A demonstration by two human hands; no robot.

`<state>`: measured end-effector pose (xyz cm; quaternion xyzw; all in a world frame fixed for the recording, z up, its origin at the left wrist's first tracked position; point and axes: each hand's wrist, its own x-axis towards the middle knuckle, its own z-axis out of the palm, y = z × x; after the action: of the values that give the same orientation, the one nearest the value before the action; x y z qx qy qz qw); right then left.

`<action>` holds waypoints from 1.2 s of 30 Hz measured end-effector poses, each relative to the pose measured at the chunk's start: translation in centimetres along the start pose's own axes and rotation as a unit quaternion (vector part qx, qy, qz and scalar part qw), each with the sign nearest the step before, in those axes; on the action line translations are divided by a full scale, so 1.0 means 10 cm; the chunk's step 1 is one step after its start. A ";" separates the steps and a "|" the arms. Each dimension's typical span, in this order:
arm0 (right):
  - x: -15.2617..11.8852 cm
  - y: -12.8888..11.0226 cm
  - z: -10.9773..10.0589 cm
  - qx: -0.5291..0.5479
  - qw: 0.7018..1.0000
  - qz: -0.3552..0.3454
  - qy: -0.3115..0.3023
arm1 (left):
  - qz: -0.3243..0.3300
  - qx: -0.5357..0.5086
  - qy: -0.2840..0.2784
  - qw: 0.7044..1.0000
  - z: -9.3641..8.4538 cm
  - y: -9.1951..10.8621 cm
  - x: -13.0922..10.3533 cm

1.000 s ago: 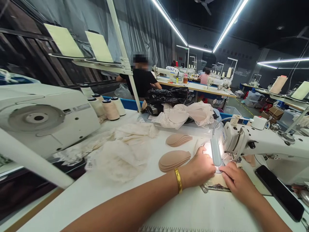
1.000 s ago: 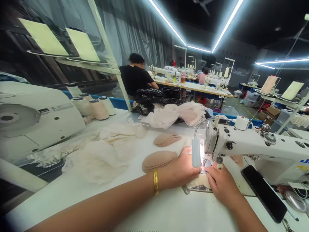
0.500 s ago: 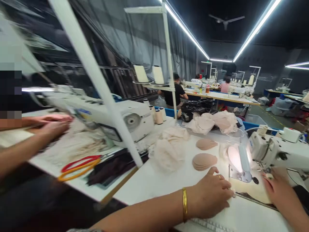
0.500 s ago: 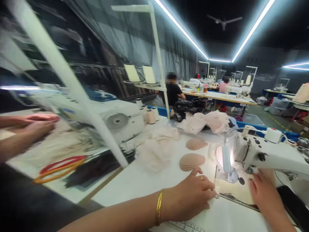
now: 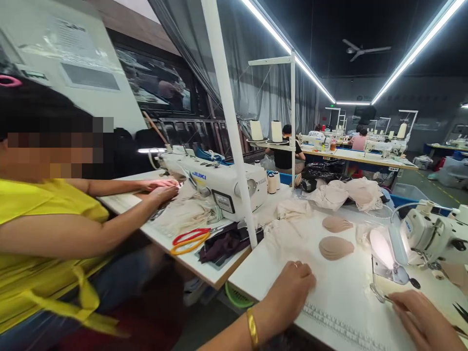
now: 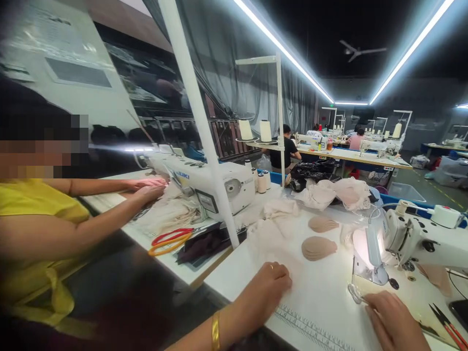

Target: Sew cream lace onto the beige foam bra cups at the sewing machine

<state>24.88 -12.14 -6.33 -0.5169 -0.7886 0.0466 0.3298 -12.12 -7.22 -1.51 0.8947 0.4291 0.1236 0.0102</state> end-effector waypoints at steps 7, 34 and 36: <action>0.13 -0.83 0.08 0.093 0.983 0.142 -0.068 | 0.198 -0.273 0.103 0.936 0.04 0.50 -0.23; 0.37 -0.65 0.18 0.356 0.890 0.282 0.039 | -0.070 -0.554 -0.016 0.829 -0.01 0.57 0.71; 0.39 -0.57 0.23 0.360 0.891 0.275 0.022 | -0.036 -0.396 0.005 0.917 -0.15 0.38 0.90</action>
<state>18.17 -10.87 -3.92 -0.5600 -0.5365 0.4047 0.4846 -4.10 -2.81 2.30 0.8008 0.3769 0.2872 0.3662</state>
